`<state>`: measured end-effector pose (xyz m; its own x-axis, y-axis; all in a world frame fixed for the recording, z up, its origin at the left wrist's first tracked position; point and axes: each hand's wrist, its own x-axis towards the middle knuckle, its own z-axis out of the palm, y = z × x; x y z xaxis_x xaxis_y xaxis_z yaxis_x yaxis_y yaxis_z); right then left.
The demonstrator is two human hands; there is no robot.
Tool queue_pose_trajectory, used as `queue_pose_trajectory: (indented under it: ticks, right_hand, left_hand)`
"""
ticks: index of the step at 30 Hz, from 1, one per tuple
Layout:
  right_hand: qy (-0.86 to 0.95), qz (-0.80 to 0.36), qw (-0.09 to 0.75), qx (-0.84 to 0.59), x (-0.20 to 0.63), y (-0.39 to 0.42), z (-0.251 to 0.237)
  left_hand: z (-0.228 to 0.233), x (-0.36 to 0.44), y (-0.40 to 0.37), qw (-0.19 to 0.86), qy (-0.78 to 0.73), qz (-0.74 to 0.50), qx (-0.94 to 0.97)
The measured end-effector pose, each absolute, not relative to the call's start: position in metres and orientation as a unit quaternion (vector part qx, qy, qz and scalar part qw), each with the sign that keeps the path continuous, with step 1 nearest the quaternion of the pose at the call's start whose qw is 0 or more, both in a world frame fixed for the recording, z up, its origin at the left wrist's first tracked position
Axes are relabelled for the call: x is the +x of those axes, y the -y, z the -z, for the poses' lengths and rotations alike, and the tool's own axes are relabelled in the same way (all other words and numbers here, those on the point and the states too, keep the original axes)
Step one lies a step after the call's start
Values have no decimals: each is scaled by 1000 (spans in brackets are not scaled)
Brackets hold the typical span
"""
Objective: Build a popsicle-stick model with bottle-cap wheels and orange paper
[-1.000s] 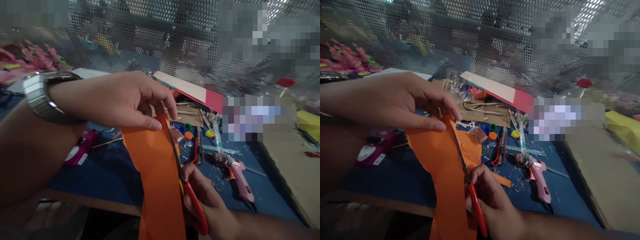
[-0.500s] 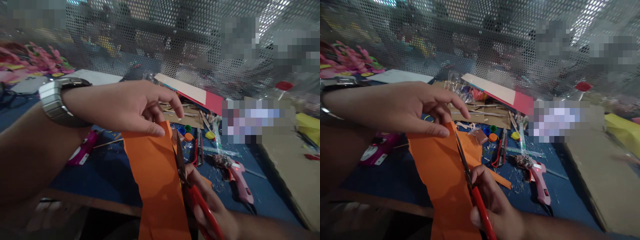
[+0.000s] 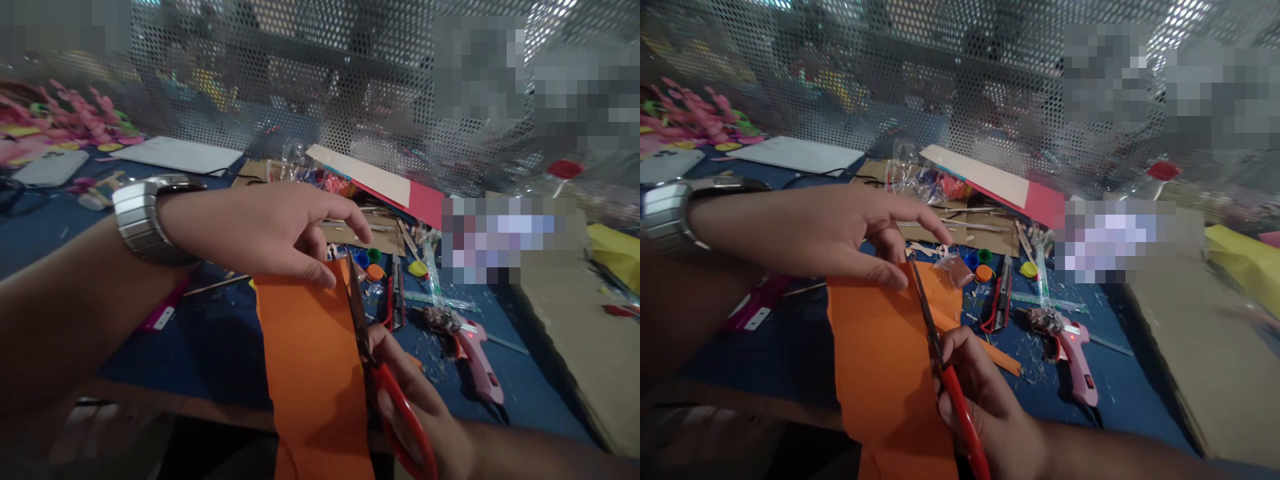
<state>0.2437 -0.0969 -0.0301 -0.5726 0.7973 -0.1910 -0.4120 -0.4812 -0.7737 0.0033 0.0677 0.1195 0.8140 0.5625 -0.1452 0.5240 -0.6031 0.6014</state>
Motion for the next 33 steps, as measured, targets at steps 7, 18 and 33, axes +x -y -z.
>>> queue_pose_trajectory:
  ticks: [7, 18, 33]
  right_hand:
    - [350, -797, 400, -285, 241, 96, 30]
    - [336, -799, 393, -308, 239, 96, 31]
    - [288, -839, 384, -257, 235, 97, 31]
  left_hand:
    - [-121, 8, -63, 357, -296, -27, 886]
    - [-122, 3, -66, 333, -280, -30, 900]
    - [-126, 4, -63, 350, -278, -23, 894]
